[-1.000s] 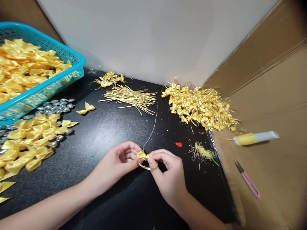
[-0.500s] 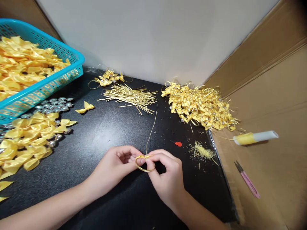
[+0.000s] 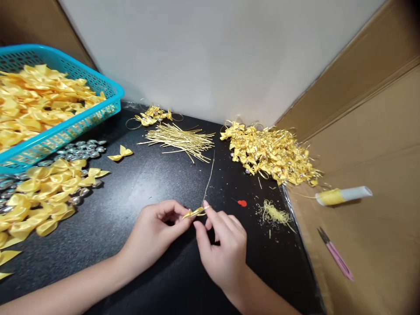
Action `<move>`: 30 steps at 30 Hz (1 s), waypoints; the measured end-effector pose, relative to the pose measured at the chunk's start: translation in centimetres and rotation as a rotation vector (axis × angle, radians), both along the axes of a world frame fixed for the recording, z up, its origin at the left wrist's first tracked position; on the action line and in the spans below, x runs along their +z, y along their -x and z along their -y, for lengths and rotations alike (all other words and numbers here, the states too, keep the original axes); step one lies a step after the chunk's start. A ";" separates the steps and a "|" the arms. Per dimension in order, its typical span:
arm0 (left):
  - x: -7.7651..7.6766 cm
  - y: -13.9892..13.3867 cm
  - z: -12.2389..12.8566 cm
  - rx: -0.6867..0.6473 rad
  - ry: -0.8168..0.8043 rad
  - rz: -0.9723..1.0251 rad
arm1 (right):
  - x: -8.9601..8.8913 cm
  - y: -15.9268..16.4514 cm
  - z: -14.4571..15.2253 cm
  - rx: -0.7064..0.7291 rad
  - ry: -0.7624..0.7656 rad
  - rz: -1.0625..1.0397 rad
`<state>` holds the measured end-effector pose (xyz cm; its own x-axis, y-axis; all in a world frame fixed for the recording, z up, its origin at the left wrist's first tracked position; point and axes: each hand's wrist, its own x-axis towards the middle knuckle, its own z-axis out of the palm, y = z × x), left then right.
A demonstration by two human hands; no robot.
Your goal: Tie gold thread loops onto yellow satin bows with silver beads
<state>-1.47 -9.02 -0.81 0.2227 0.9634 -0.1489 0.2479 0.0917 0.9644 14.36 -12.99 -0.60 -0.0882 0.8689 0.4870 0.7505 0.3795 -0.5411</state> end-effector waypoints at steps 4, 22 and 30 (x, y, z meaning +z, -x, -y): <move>0.0 0.2 0.2 -0.068 -0.307 -0.134 | -0.3 -0.3 -0.7 -0.085 0.040 -0.067; -0.8 1.1 -0.3 -0.178 -0.777 -0.299 | -0.3 1.0 -2.2 -0.111 0.391 -0.665; 4.6 -0.2 -4.7 -0.065 -0.122 0.004 | 1.5 -0.2 -6.5 0.127 0.225 -0.755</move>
<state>-1.23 -4.30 3.82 0.2859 0.9578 -0.0301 0.2457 -0.0429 0.9684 14.52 -6.52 0.90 0.0904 0.9589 0.2688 0.1092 0.2588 -0.9597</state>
